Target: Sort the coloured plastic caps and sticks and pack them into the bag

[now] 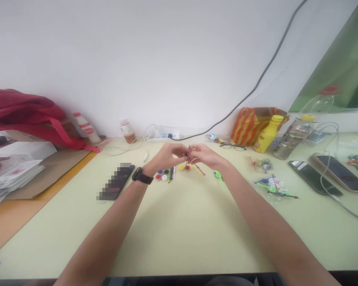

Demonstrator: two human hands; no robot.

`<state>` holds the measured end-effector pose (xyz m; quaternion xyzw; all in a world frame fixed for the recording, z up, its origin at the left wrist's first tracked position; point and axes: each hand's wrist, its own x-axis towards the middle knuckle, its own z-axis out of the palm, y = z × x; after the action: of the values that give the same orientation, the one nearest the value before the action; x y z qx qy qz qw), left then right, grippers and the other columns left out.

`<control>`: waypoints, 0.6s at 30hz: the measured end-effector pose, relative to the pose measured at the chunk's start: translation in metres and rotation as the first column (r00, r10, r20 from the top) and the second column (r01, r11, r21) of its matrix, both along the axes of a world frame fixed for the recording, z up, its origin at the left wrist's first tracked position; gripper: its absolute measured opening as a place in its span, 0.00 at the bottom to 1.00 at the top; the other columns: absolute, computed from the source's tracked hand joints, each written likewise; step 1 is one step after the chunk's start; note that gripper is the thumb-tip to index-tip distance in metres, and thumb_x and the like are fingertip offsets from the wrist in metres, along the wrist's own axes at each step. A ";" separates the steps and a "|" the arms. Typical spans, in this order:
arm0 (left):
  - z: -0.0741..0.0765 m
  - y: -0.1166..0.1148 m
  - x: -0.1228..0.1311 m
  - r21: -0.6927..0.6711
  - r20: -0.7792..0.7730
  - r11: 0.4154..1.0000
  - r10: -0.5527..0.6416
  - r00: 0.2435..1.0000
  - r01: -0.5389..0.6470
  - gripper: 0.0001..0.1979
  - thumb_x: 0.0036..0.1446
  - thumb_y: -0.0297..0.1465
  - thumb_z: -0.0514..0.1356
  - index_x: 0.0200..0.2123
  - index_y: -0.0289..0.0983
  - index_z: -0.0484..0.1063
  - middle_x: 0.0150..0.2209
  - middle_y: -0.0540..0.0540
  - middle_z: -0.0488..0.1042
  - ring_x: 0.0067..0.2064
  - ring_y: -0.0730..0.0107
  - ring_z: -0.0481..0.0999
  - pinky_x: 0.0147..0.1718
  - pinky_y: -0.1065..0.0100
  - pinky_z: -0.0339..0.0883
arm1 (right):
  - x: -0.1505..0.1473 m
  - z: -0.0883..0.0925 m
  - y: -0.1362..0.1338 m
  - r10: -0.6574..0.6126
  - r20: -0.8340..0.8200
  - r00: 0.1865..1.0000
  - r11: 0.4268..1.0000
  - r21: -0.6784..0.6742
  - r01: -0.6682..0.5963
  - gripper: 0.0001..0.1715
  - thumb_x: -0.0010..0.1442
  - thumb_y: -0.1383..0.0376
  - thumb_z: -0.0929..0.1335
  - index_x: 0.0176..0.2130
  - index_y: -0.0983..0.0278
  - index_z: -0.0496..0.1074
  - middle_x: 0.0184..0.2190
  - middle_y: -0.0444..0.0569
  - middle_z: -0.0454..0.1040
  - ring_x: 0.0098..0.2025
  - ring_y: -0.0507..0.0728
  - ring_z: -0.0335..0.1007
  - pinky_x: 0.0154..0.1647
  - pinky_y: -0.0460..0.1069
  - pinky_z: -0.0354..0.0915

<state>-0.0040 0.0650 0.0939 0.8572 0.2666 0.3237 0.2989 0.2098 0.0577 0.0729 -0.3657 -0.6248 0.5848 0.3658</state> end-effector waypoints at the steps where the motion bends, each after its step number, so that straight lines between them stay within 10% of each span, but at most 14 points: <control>1: 0.000 0.000 0.000 -0.014 -0.001 1.000 -0.006 1.000 0.006 0.08 0.58 0.30 0.65 0.41 0.36 0.80 0.38 0.45 0.83 0.38 0.67 0.83 0.43 0.67 0.78 | -0.003 -0.001 -0.001 -0.001 0.010 1.000 1.000 0.018 0.001 0.05 0.53 0.66 0.69 0.33 0.63 0.70 0.28 0.44 0.75 0.31 0.52 0.72 0.35 0.47 0.69; 6: -0.006 -0.001 0.000 -0.100 -0.057 0.995 0.022 0.998 -0.028 0.04 0.54 0.30 0.67 0.32 0.35 0.77 0.30 0.47 0.81 0.32 0.67 0.82 0.33 0.70 0.74 | -0.005 -0.009 0.002 -0.107 0.351 0.930 0.985 0.166 0.051 0.08 0.60 0.63 0.63 0.37 0.63 0.70 0.25 0.42 0.68 0.23 0.49 0.58 0.25 0.45 0.57; 18: -0.038 0.001 0.010 -0.159 -0.462 0.985 -0.127 0.877 0.059 0.08 0.46 0.36 0.71 0.32 0.40 0.85 0.26 0.52 0.75 0.23 0.74 0.67 0.23 0.69 0.57 | 0.012 -0.023 0.010 -0.160 0.771 0.616 0.974 0.226 -0.031 0.11 0.60 0.64 0.72 0.43 0.65 0.79 0.36 0.50 0.82 0.35 0.54 0.74 0.35 0.46 0.62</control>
<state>0.0062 0.0659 0.0563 0.8988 0.3116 0.0715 0.2999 0.2219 0.0682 0.0499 -0.5643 -0.7679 0.2808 0.1145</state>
